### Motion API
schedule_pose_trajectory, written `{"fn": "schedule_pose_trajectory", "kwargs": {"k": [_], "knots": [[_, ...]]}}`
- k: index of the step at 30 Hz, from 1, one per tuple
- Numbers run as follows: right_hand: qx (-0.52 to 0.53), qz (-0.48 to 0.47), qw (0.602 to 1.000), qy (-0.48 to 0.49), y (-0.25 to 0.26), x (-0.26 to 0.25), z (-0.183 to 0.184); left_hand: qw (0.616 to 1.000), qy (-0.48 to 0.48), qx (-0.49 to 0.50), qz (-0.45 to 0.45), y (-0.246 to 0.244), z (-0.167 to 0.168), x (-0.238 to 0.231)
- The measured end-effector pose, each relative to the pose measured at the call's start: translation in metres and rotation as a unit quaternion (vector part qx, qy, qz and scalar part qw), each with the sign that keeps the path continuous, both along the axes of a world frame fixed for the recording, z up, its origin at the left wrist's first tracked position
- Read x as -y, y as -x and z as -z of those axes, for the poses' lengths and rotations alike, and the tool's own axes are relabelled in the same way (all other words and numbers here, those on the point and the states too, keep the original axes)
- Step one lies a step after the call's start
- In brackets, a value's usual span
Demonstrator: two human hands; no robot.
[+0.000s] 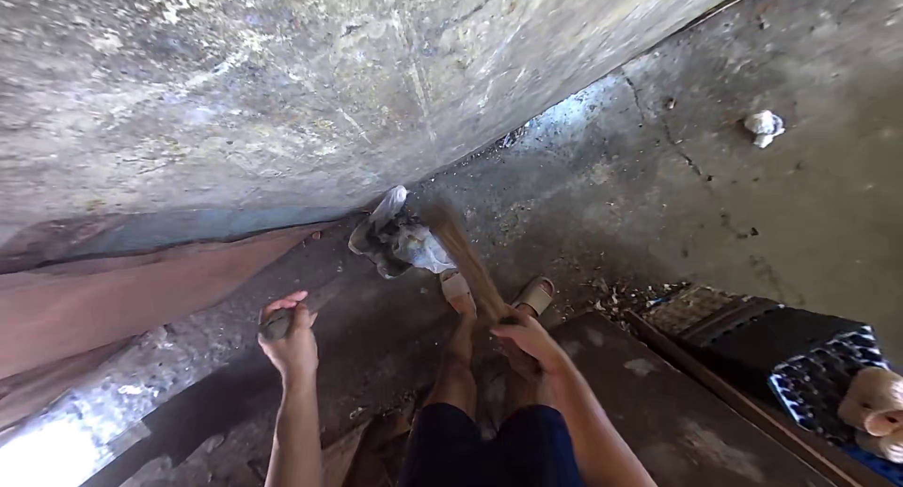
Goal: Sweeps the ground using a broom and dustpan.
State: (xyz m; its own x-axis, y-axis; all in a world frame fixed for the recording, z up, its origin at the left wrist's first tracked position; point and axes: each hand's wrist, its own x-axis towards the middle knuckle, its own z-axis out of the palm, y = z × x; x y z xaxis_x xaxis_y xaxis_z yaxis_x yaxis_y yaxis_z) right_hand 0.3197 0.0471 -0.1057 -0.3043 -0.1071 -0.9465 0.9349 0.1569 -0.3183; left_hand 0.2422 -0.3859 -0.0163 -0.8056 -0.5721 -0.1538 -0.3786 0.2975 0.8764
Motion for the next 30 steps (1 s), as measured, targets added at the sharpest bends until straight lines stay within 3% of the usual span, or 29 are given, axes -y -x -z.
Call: {"fn": "schedule_pose_trajectory", "kwargs": {"k": [3,5,7,9,12,14,17,21,23,26,28,30], "knots": [[0.049,0.201,0.976,-0.063,-0.048,-0.062,-0.019,1.000,0.009,-0.014,0.011,-0.008,-0.009,0.017],[0.078,0.300,0.942,-0.131,-0.056,-0.066,0.012,0.997,0.034,-0.032,0.065,-0.011,-0.006,0.018],[0.092,0.336,0.931,-0.113,-0.038,-0.038,0.056,0.987,0.064,-0.057,0.134,-0.009,0.007,0.007],[0.085,0.269,0.959,-0.025,-0.007,0.020,0.075,0.976,0.087,-0.068,0.187,-0.009,0.024,-0.010],[0.091,0.083,0.991,0.041,0.036,0.125,0.085,0.968,0.107,-0.057,0.220,-0.004,0.024,-0.024],[0.106,0.066,0.990,0.069,0.041,0.158,0.075,0.970,0.104,-0.040,0.218,0.000,0.020,-0.027],[0.090,0.138,0.980,0.110,0.021,0.113,0.026,0.976,0.100,-0.044,0.190,0.007,0.021,-0.013],[0.021,0.195,0.980,-0.025,-0.002,-0.029,-0.020,0.989,0.063,-0.023,0.131,-0.002,0.023,0.032],[0.005,0.238,0.961,-0.143,0.012,-0.085,0.002,0.995,0.049,-0.017,0.084,-0.015,0.020,0.050],[0.003,0.257,0.930,-0.263,0.067,-0.126,0.085,0.999,0.041,0.003,0.022,-0.032,0.009,0.060],[-0.003,0.215,0.940,-0.264,0.111,-0.098,0.136,0.999,0.040,0.016,-0.018,-0.034,0.008,0.057],[-0.019,0.067,0.974,-0.215,0.144,-0.020,0.163,0.996,0.046,0.028,-0.068,-0.026,0.008,0.048]]}}
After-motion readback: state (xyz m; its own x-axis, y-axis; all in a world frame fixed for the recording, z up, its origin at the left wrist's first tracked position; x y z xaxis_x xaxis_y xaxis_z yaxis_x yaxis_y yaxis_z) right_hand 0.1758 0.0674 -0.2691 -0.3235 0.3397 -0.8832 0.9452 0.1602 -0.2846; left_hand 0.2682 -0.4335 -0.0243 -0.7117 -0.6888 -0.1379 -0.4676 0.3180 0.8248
